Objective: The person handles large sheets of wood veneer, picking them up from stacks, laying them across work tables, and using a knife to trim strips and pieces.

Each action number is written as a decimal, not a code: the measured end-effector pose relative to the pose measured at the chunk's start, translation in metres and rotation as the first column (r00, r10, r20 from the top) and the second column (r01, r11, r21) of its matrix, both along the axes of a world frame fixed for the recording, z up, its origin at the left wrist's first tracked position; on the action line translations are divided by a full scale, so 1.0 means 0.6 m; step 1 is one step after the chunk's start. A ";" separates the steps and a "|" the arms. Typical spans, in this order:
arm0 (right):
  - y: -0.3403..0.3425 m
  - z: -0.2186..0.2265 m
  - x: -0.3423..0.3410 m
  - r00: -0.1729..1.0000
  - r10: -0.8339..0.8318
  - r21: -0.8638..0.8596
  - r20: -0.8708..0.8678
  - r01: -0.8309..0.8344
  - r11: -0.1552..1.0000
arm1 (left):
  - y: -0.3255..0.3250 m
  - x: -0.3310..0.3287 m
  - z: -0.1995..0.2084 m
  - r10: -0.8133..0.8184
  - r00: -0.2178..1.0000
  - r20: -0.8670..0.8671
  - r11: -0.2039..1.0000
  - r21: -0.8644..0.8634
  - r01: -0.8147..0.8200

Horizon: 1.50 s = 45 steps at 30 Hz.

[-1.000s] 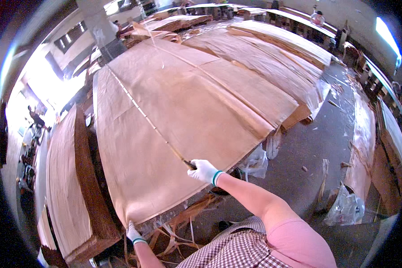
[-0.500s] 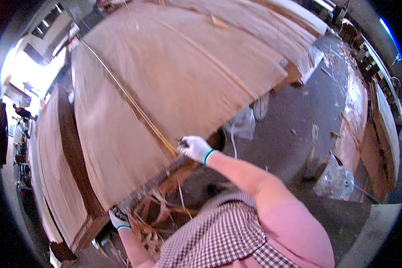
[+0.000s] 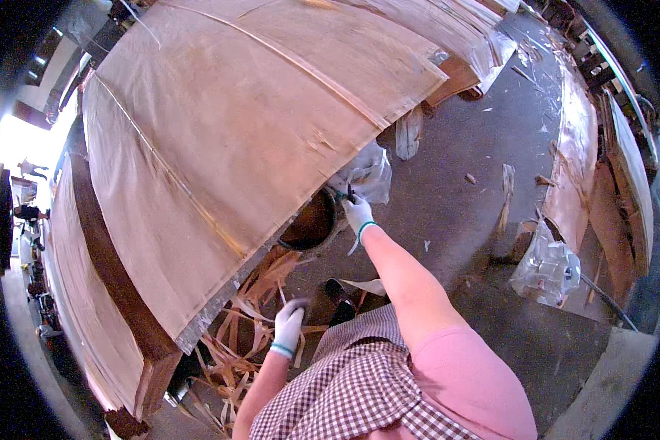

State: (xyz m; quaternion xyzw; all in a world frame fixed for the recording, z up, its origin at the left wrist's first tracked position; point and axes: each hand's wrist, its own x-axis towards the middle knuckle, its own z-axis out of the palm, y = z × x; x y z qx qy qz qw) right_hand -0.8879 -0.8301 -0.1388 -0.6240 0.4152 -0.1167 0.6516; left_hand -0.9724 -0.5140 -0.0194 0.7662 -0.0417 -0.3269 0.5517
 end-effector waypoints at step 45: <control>0.003 0.133 0.052 0.633 0.592 -0.219 -0.498 -0.753 0.620 | -0.216 0.151 0.000 -0.524 0.801 0.289 0.434 0.900 -0.041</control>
